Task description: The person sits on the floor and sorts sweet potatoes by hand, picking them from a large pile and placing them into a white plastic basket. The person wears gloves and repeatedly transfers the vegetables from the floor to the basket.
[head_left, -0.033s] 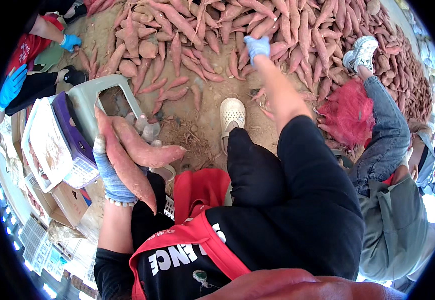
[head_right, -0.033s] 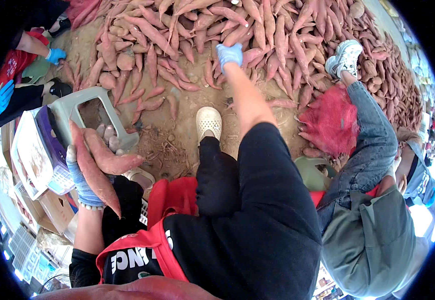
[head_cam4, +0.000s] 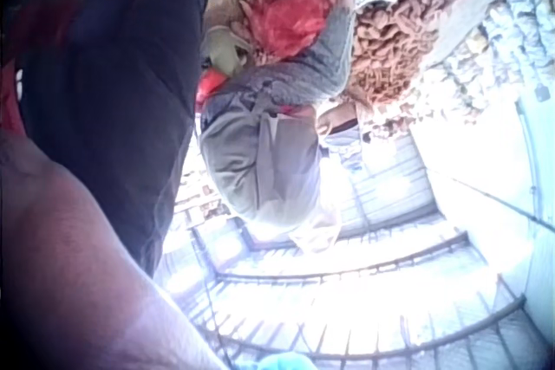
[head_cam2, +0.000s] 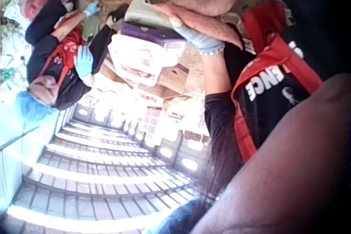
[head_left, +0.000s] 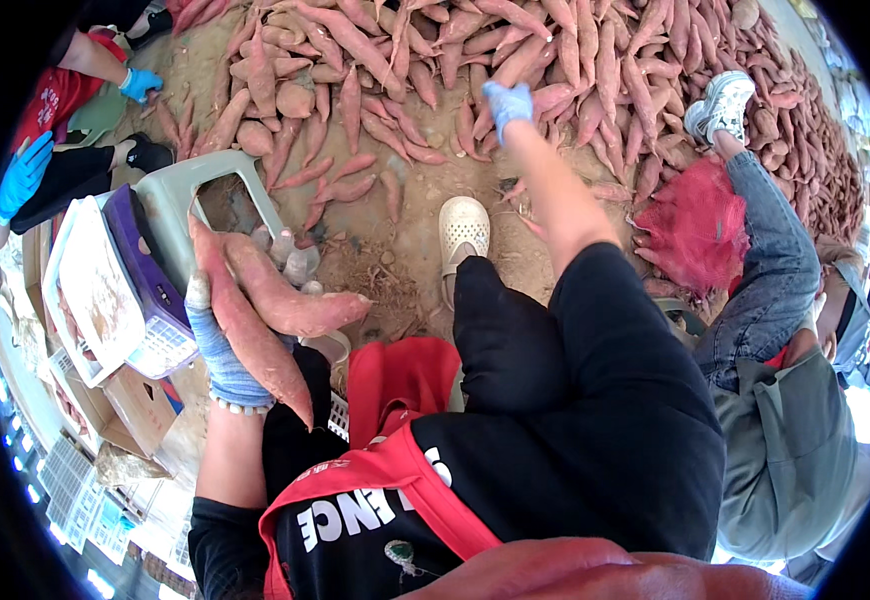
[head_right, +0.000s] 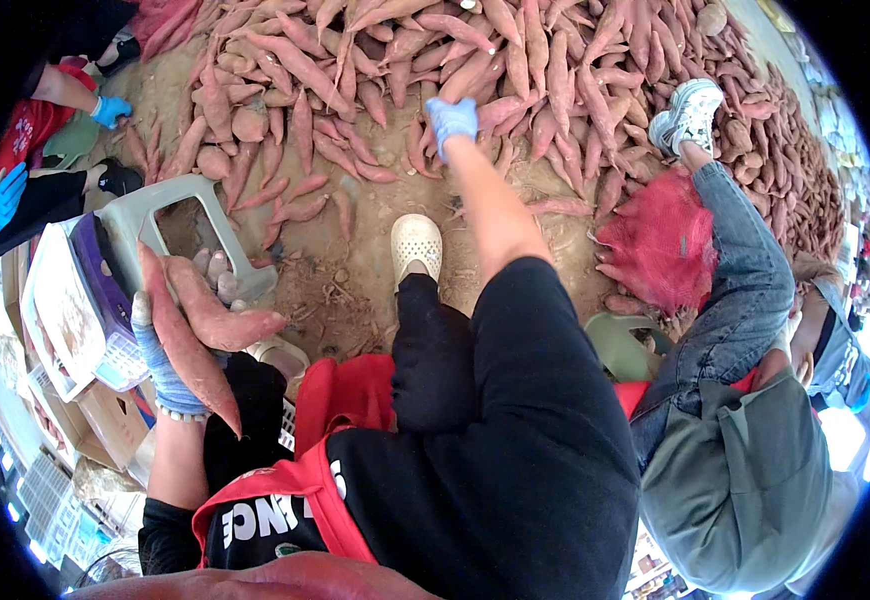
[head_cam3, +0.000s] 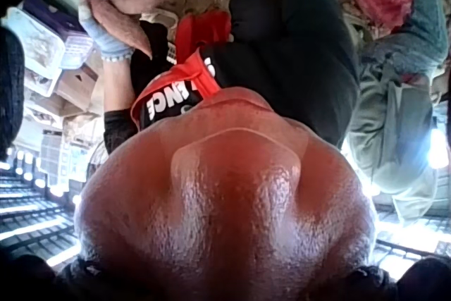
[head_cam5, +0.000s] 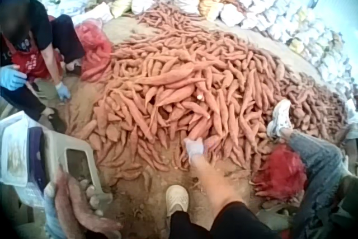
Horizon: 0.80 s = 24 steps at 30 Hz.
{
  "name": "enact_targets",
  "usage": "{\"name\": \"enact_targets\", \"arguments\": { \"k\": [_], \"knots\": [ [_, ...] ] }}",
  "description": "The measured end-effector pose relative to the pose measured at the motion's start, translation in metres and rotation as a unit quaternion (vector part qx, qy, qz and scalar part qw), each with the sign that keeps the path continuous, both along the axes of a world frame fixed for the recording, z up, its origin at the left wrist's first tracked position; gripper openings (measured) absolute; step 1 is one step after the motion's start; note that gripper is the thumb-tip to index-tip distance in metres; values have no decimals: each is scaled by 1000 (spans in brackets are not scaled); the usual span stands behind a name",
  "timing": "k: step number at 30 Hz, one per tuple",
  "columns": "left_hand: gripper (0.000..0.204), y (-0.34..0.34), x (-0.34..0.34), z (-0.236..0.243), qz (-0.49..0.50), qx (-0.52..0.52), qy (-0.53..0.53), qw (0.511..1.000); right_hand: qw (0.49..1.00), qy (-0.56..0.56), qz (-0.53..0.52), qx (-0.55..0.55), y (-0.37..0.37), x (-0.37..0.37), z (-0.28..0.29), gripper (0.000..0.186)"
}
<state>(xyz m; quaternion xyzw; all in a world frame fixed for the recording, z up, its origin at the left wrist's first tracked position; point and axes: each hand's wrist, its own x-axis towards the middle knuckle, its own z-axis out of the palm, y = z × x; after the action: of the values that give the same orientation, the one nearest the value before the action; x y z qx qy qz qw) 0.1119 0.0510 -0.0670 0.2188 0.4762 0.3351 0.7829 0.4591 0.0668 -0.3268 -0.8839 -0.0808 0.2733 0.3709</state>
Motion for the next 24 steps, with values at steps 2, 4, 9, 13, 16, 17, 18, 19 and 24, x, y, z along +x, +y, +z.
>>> {"name": "enact_targets", "arguments": {
  "k": [2,4,9,13,16,17,18,19,24],
  "knots": [
    [76,0,8,4,-8,35,22,999,986,70,12,152,-21,-12,-27,37],
    [77,-2,8,5,-17,46,24,998,941,166,-153,250,-21,-16,-24,32],
    [79,-4,9,8,7,22,6,1000,885,78,-231,396,1,-9,-2,27],
    [79,0,1,10,-21,-8,-39,999,881,8,-251,402,35,3,39,31],
    [79,1,0,9,-26,-4,-35,999,902,17,-264,341,46,41,47,36],
    [78,2,0,8,-41,-1,-38,998,887,69,-251,383,53,67,26,40],
    [78,3,0,6,-54,2,-42,998,867,121,-234,423,59,85,7,44],
    [78,2,0,6,-42,-2,-34,999,872,148,-261,386,67,78,10,45],
    [77,1,3,5,-1,-17,-3,1000,872,255,-233,346,77,72,9,55]
  ]
}}
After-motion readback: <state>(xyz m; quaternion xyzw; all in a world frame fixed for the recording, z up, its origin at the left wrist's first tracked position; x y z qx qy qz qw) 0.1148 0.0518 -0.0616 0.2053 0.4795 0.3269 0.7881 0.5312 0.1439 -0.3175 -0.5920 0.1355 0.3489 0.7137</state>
